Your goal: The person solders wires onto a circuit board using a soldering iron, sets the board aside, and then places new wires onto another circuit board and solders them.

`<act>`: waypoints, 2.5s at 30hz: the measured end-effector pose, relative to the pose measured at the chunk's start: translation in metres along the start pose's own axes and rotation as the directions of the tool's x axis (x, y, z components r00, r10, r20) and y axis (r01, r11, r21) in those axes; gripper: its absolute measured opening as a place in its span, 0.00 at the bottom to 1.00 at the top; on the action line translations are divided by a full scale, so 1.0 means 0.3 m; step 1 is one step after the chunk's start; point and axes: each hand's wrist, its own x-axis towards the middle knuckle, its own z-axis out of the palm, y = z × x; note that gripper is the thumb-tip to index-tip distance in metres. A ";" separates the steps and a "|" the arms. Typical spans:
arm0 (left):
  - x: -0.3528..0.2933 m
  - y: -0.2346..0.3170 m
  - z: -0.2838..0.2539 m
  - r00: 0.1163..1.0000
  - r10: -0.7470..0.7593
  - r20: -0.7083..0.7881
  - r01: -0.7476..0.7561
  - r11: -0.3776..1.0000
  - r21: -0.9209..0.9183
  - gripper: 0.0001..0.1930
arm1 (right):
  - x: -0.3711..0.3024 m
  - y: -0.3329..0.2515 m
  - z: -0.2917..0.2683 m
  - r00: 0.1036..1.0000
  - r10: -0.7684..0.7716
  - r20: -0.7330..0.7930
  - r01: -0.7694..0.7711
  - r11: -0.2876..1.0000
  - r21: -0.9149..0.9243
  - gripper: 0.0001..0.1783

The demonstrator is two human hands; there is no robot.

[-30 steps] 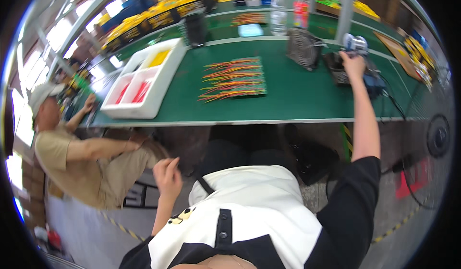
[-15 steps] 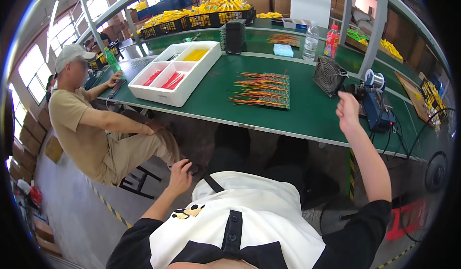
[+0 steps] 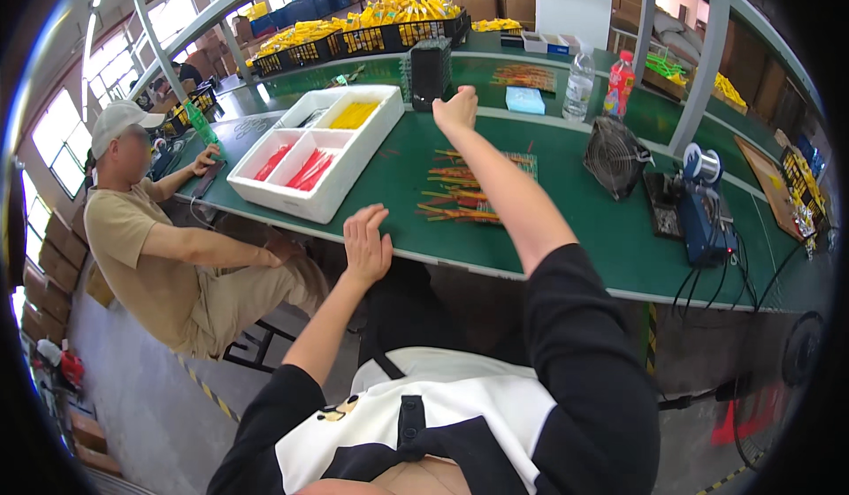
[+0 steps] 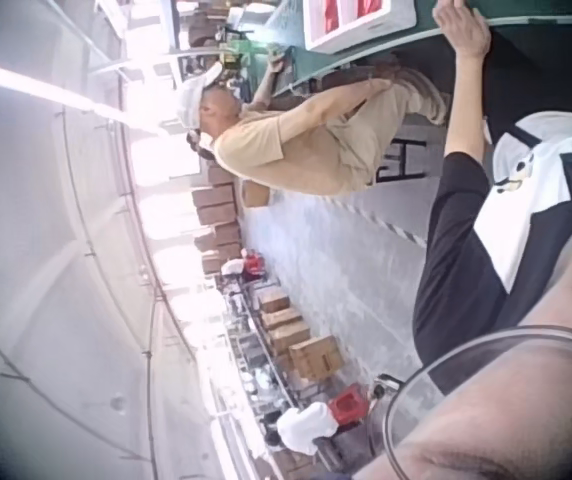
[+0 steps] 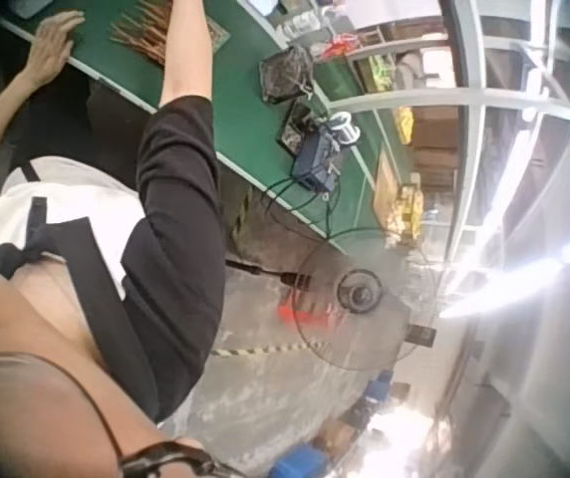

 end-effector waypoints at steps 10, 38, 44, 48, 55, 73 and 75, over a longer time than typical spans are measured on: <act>-0.023 -0.010 0.067 0.996 -0.028 -0.086 0.026 0.999 -0.029 0.11 | 0.183 0.012 0.428 0.963 0.131 -0.234 -0.192 0.947 -0.259 0.56; -0.029 -0.030 0.084 0.986 -0.077 -0.150 0.072 0.997 -0.038 0.12 | 0.213 -0.004 0.510 0.933 0.285 -0.221 -0.330 0.922 -0.202 0.61; -0.093 0.016 0.070 0.943 -0.232 -0.241 0.175 0.956 -0.234 0.26 | 0.273 0.004 0.274 0.886 -0.349 -0.307 0.322 0.937 -0.134 0.50; -0.238 0.155 -0.014 0.999 -0.047 -0.003 0.040 0.874 -0.485 0.11 | 0.095 -0.244 -0.226 0.433 -0.891 -0.135 0.900 0.419 0.120 0.30; -0.553 0.252 0.486 0.363 -0.026 0.932 0.701 0.666 -0.254 0.11 | -0.501 -0.503 -0.801 0.095 -0.986 0.139 0.994 0.086 -0.063 0.09; -0.415 0.239 0.607 -0.003 0.370 0.929 0.757 0.608 -0.239 0.21 | -0.160 -0.665 -0.720 0.041 -0.970 0.239 0.948 0.113 0.298 0.06; -0.341 0.173 0.637 0.071 0.329 0.942 0.715 0.641 -0.278 0.21 | -0.038 -0.654 -0.793 -0.107 -0.977 0.183 0.929 -0.032 0.369 0.06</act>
